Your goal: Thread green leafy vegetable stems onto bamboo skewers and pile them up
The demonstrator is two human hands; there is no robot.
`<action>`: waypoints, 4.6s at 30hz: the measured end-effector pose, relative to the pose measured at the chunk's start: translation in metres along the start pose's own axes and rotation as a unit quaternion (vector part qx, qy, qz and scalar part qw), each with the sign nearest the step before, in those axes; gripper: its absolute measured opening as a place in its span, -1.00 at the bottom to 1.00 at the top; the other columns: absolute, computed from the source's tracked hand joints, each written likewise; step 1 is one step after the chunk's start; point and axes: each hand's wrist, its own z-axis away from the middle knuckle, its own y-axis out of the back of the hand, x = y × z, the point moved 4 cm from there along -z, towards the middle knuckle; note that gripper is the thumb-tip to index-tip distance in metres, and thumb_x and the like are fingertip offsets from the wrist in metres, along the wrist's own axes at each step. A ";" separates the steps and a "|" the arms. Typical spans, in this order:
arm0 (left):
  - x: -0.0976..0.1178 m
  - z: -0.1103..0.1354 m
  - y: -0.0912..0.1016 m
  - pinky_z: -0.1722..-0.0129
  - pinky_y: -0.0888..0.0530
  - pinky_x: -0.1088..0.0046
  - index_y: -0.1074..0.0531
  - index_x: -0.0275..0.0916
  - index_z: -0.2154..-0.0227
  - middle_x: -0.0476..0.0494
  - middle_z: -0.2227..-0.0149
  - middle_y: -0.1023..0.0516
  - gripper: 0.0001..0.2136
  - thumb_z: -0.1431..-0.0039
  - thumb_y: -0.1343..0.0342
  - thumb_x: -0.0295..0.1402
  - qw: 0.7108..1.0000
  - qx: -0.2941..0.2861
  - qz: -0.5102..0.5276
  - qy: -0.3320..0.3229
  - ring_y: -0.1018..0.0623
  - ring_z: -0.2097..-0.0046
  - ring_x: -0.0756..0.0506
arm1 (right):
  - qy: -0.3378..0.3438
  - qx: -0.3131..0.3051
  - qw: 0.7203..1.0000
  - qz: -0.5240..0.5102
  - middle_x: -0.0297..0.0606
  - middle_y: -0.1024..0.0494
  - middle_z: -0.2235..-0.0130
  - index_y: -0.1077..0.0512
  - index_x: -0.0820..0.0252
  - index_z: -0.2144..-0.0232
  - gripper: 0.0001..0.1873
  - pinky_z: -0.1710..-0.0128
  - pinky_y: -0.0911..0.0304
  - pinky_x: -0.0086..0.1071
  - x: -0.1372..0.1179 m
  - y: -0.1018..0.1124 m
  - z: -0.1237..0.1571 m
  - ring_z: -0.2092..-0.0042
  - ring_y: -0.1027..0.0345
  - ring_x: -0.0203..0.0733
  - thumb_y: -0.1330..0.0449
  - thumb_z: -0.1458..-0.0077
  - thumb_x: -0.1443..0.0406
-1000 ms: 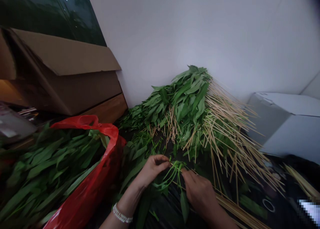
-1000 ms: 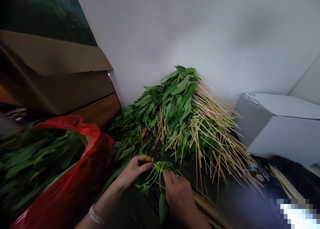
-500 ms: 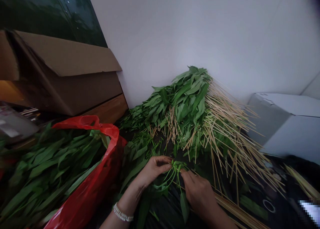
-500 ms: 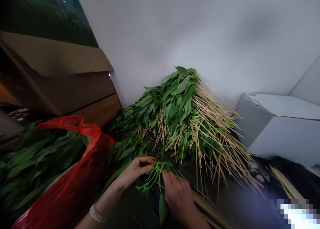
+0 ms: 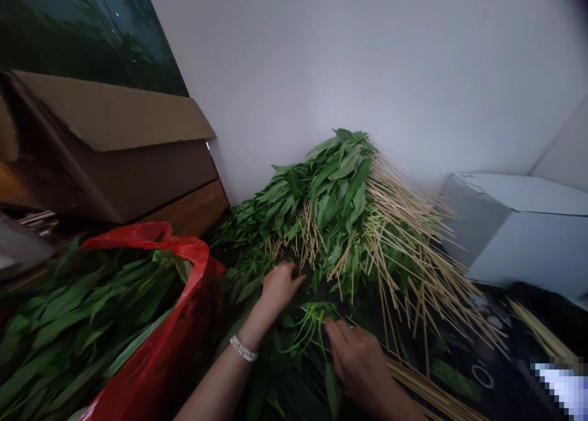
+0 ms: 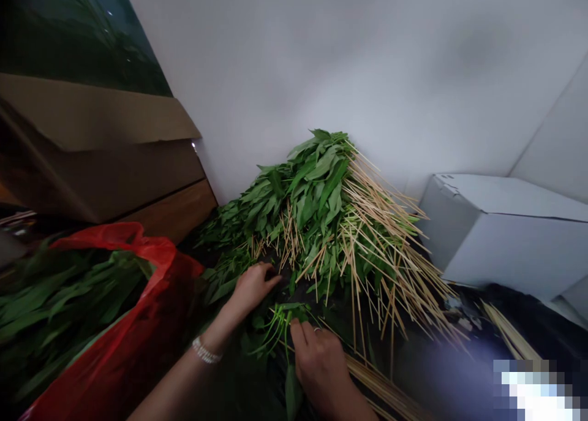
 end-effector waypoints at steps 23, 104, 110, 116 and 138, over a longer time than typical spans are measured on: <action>-0.006 0.022 -0.005 0.25 -0.49 0.41 -0.53 -0.26 0.38 -0.11 0.36 -0.62 -0.66 0.14 -0.26 -0.09 0.902 -0.009 0.432 0.000 -0.56 0.29 -0.14 | -0.038 -0.091 0.995 0.006 -0.27 -0.44 0.38 -0.30 0.28 0.12 -0.68 0.49 -0.06 -0.37 0.004 -0.003 -0.009 0.45 -0.29 -0.23 -0.08 -0.02 0.43; 0.005 0.051 -0.012 0.16 -0.51 0.34 -0.58 -0.24 0.28 -0.17 0.28 -0.65 -0.72 0.05 -0.24 -0.20 0.910 0.040 0.411 -0.031 -0.60 0.24 -0.20 | -0.095 -0.097 0.991 0.013 -0.24 -0.47 0.35 -0.29 0.29 0.02 -0.60 0.44 -0.16 -0.39 0.012 0.001 -0.008 0.42 -0.34 -0.23 -0.03 -0.04 0.48; 0.006 0.052 -0.010 0.21 -0.50 0.34 -0.60 -0.25 0.42 -0.17 0.36 -0.65 -0.78 0.04 -0.22 -0.21 0.925 0.028 0.378 -0.027 -0.60 0.29 -0.20 | -0.093 -0.075 0.993 0.014 -0.25 -0.47 0.37 -0.32 0.30 0.04 -0.58 0.45 -0.14 -0.41 0.012 -0.003 -0.005 0.45 -0.31 -0.24 -0.05 0.00 0.49; 0.007 0.057 -0.013 0.23 -0.49 0.35 -0.61 -0.22 0.42 -0.15 0.36 -0.65 -0.83 0.01 -0.19 -0.26 0.939 0.054 0.336 -0.047 -0.60 0.30 -0.20 | -0.091 -0.060 0.994 0.018 -0.25 -0.47 0.38 -0.32 0.29 0.06 -0.57 0.45 -0.15 -0.40 0.011 -0.007 0.000 0.46 -0.32 -0.24 -0.01 0.02 0.52; 0.003 0.057 -0.017 0.31 -0.45 0.46 -0.57 -0.30 0.51 -0.11 0.47 -0.59 -0.71 0.22 -0.34 -0.15 0.816 -0.057 0.570 0.083 -0.51 0.41 -0.06 | -0.046 0.023 0.999 -0.002 -0.28 -0.45 0.43 -0.32 0.32 0.06 -0.60 0.47 -0.10 -0.40 0.004 0.003 0.000 0.49 -0.29 -0.27 0.07 -0.05 0.53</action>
